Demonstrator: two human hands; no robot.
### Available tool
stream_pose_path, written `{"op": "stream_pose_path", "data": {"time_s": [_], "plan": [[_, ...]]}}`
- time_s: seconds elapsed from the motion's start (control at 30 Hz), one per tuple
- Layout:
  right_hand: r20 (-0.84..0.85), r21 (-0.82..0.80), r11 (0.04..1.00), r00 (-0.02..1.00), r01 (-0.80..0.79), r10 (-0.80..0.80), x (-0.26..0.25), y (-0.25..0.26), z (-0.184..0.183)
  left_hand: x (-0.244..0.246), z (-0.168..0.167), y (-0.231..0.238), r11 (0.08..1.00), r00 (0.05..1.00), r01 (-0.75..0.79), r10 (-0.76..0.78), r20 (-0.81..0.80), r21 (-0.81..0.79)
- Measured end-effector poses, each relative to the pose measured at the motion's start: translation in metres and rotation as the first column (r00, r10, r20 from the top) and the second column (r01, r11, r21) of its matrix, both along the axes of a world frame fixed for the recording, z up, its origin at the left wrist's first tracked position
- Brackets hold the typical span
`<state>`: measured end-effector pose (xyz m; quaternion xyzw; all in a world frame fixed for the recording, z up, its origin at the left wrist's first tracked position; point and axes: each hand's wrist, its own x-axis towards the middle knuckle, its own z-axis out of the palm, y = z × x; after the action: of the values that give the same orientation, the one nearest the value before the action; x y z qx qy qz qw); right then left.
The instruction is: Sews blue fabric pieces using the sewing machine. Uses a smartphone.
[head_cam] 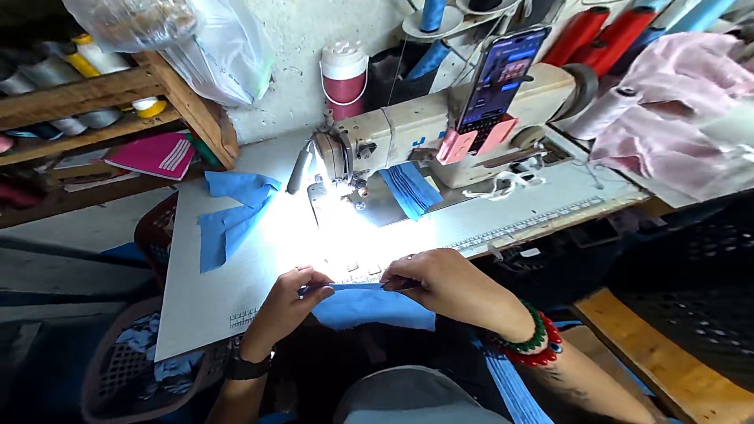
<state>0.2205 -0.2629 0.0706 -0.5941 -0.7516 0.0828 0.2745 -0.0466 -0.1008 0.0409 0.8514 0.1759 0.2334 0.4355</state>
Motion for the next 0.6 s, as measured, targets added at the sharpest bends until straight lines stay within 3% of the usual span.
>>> {"op": "stream_pose_path", "data": {"time_s": [0.13, 0.23, 0.33, 0.4, 0.47, 0.53, 0.6], "plan": [[-0.270, -0.119, 0.993, 0.962, -0.009, -0.024, 0.002, 0.003, -0.015, -0.008, -0.002, 0.012, 0.969, 0.997, 0.073, -0.067, 0.035, -0.235], [-0.518, -0.211, 0.977, 0.852, -0.038, -0.079, 0.000, 0.007, -0.032, -0.002, 0.001, 0.018, 0.943, 0.996, -0.045, 0.069, 0.061, -0.331], [-0.663, -0.290, 0.955, 0.733, -0.065, -0.152, -0.008, 0.010, -0.047, 0.011, 0.002, 0.028, 0.912, 0.981, -0.112, 0.165, 0.103, -0.395], [-0.670, -0.329, 0.943, 0.716, -0.046, -0.198, -0.012, 0.013, -0.058, 0.023, 0.004, 0.034, 0.911, 0.976, -0.136, 0.191, 0.106, -0.389], [-0.583, -0.360, 0.933, 0.777, 0.015, -0.237, -0.013, 0.018, -0.065, 0.036, 0.007, 0.040, 0.926, 0.980, -0.134, 0.176, 0.092, -0.352], [-0.510, -0.352, 0.932, 0.816, 0.091, -0.272, -0.013, 0.027, -0.069, 0.049, 0.006, 0.047, 0.945, 0.992, -0.075, 0.104, 0.074, -0.319], [-0.542, -0.321, 0.938, 0.788, 0.128, -0.293, -0.013, 0.040, -0.069, 0.060, 0.000, 0.052, 0.957, 0.999, -0.005, 0.020, 0.048, -0.288]]}}
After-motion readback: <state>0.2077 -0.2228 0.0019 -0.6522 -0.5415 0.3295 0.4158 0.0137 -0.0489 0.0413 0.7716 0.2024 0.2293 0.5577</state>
